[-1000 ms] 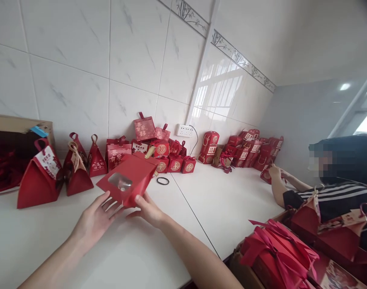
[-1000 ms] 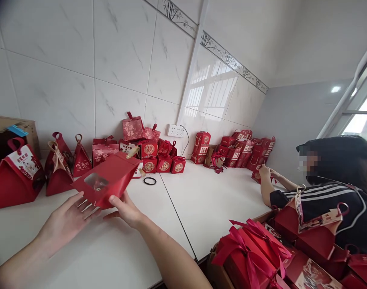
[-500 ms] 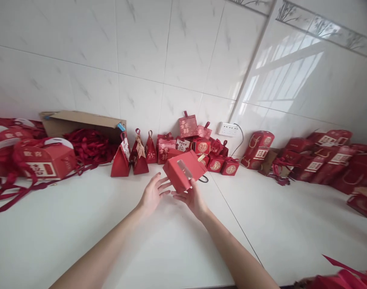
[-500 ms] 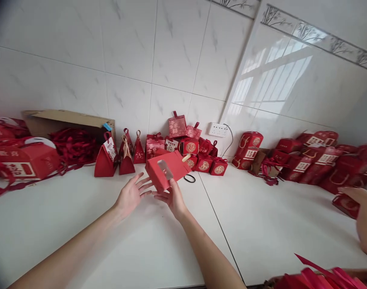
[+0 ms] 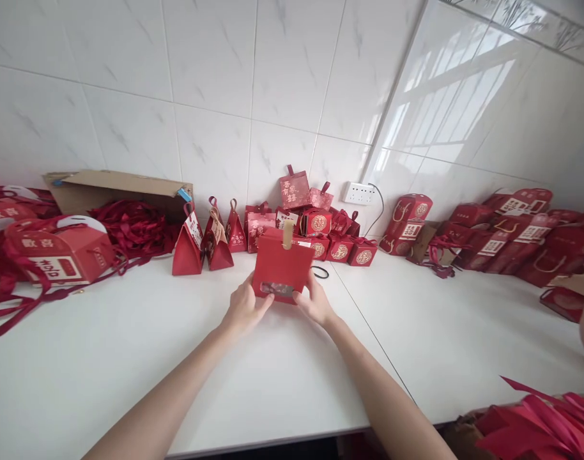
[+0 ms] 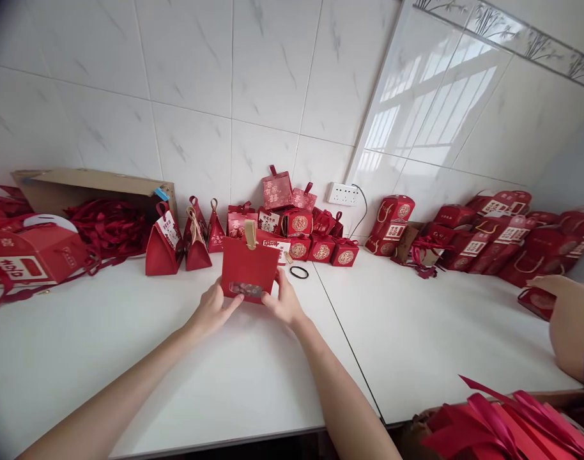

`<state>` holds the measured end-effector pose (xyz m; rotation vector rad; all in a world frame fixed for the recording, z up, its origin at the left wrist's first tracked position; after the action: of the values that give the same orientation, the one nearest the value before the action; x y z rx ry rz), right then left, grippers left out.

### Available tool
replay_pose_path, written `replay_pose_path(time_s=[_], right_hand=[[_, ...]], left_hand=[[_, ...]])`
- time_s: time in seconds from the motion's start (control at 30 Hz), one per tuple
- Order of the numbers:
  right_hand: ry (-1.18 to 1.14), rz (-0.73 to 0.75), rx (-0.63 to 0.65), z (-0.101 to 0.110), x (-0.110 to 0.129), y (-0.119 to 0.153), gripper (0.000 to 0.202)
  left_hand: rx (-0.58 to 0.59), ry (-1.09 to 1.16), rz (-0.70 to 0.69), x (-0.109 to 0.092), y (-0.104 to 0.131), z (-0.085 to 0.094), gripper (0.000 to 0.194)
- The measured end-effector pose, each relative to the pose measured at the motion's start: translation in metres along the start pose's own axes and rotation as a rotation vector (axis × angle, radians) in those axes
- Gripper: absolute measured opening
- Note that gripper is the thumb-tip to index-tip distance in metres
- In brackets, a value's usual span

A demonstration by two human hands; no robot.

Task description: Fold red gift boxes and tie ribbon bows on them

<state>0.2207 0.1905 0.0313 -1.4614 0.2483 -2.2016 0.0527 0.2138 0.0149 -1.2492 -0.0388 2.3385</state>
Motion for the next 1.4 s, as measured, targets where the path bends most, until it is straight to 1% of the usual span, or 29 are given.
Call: replay_pose_path(time_s=[0.07, 0.1, 0.13, 0.23, 0.3, 0.4, 0.47, 0.5, 0.53, 0.6, 0.67, 0.7, 0.77, 0.8, 0.87, 1.0, 1.07, 1.17, 1.27, 1.33, 1.4], right_hand=[[-0.034, -0.163, 0.12, -0.003, -0.022, -0.001, 0.048], [-0.058, -0.212, 0.158, -0.004, -0.03, -0.001, 0.048], [-0.076, -0.235, 0.183, -0.004, -0.034, -0.001, 0.048], [-0.106, -0.227, 0.224, -0.005, -0.037, -0.002, 0.054], [-0.098, -0.222, 0.246, -0.006, -0.036, -0.003, 0.057], [-0.092, -0.233, 0.306, -0.008, -0.032, -0.003, 0.057], [-0.133, -0.211, 0.338, -0.007, -0.025, -0.002, 0.053], [-0.159, -0.175, 0.316, -0.005, -0.018, -0.003, 0.05], [-0.177, -0.126, 0.253, 0.001, -0.01, -0.004, 0.048], [-0.157, -0.003, 0.027, 0.018, 0.01, -0.002, 0.043], [-0.034, 0.112, -0.207, 0.03, 0.032, 0.004, 0.033], [0.05, 0.163, -0.288, 0.031, 0.044, 0.008, 0.027], [0.207, 0.239, -0.368, 0.026, 0.062, 0.013, 0.017], [0.255, 0.258, -0.382, 0.022, 0.068, 0.014, 0.013], [0.283, 0.273, -0.402, 0.017, 0.074, 0.015, 0.009], [0.251, 0.286, -0.39, 0.008, 0.079, 0.016, 0.009], [0.245, 0.294, -0.368, 0.003, 0.083, 0.016, 0.008], [0.234, 0.297, -0.339, -0.005, 0.088, 0.018, 0.007], [0.206, 0.308, -0.309, -0.012, 0.092, 0.019, 0.008], [0.196, 0.324, -0.299, -0.015, 0.094, 0.019, 0.009], [0.194, 0.335, -0.291, -0.016, 0.096, 0.02, 0.009]], left_hand=[[-0.008, -0.179, 0.112, 0.008, -0.001, 0.0, 0.055], [-0.015, -0.207, 0.123, 0.008, -0.001, 0.001, 0.055], [-0.022, -0.2, 0.098, 0.006, -0.002, 0.002, 0.057], [-0.05, -0.06, -0.034, -0.007, -0.002, 0.007, 0.061], [-0.066, 0.063, -0.086, -0.011, -0.001, 0.01, 0.06], [-0.091, 0.206, -0.094, -0.011, 0.0, 0.014, 0.054], [-0.107, 0.252, -0.07, -0.01, 0.0, 0.017, 0.046], [-0.116, 0.26, -0.061, -0.009, 0.0, 0.018, 0.042], [-0.12, 0.259, -0.06, -0.01, 0.001, 0.02, 0.039], [-0.104, 0.237, -0.087, -0.016, 0.002, 0.021, 0.033], [-0.051, 0.221, -0.146, -0.025, 0.004, 0.019, 0.029], [-0.015, 0.224, -0.175, -0.029, 0.005, 0.017, 0.026], [0.044, 0.245, -0.221, -0.036, 0.008, 0.013, 0.023], [0.052, 0.259, -0.239, -0.039, 0.009, 0.012, 0.023], [0.007, 0.286, -0.283, -0.046, 0.012, 0.014, 0.028], [-0.214, 0.307, -0.47, -0.065, 0.024, 0.032, 0.03], [-0.287, 0.258, -0.55, -0.076, 0.03, 0.04, 0.028], [-0.3, 0.111, -0.59, -0.09, 0.036, 0.046, 0.015], [-0.294, 0.013, -0.605, -0.1, 0.041, 0.048, 0.004], [-0.313, -0.005, -0.616, -0.102, 0.044, 0.049, 0.005], [-0.361, 0.002, -0.619, -0.102, 0.047, 0.051, 0.008]])
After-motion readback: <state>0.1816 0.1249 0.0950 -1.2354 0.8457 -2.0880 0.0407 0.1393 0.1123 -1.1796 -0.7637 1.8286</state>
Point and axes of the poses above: each hand's wrist, its own y-axis away from the middle knuckle, its own z-axis out of the back of the hand, x = y × z, the point moved 8 cm from there along -y, towards the middle knuckle, and after that the axes turned 13 degrees about x, right-handed, at the moved point
